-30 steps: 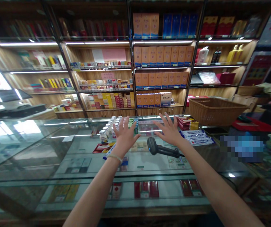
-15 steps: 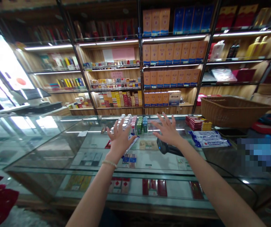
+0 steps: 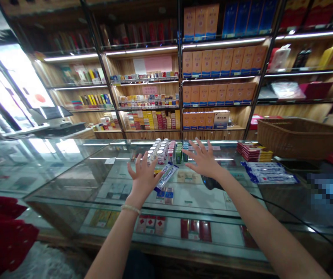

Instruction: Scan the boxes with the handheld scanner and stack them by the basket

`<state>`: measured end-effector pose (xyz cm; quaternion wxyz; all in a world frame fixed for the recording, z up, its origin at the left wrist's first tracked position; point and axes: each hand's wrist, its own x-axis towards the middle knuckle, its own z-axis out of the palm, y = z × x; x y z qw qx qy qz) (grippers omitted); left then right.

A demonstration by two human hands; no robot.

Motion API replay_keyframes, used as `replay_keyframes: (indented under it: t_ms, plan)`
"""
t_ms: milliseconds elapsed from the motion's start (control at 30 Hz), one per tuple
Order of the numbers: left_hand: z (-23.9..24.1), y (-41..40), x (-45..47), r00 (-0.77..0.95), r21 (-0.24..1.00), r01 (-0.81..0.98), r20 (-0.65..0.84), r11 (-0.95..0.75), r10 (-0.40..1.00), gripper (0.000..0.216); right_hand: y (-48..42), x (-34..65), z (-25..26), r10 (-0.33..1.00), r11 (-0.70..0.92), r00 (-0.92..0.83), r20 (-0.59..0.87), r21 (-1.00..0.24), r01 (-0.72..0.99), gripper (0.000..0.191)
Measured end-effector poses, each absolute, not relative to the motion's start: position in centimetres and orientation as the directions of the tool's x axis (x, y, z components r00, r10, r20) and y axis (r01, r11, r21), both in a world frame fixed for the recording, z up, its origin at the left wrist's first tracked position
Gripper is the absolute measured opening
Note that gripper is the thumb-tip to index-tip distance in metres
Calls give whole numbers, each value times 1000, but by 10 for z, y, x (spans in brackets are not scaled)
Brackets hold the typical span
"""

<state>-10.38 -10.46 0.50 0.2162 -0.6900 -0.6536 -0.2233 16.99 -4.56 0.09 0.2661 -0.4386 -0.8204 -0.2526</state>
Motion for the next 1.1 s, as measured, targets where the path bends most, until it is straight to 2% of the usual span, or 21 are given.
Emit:
replay_keyframes:
  t_ms: [200, 333, 433, 633, 1100]
  plan:
    - [-5, -115, -109, 49, -9, 999, 579, -53, 814, 47, -37, 150, 1, 550, 538, -544, 634, 230, 811, 58]
    - [-11, -122, -107, 51, 15, 997, 558, -72, 828, 35, -30, 135, -4, 551, 572, -591, 589, 249, 781, 58]
    - [-15, -127, -106, 52, 29, 996, 549, -81, 834, 25, -24, 124, -10, 559, 592, -621, 549, 260, 763, 53]
    - [-21, -133, -104, 60, 55, 993, 517, -103, 854, 19, -16, 112, -21, 549, 618, -661, 511, 284, 733, 41]
    - [-35, -134, -105, 105, -19, 993, 564, -114, 819, 14, -6, 102, -39, 566, 647, -691, 450, 276, 710, 31]
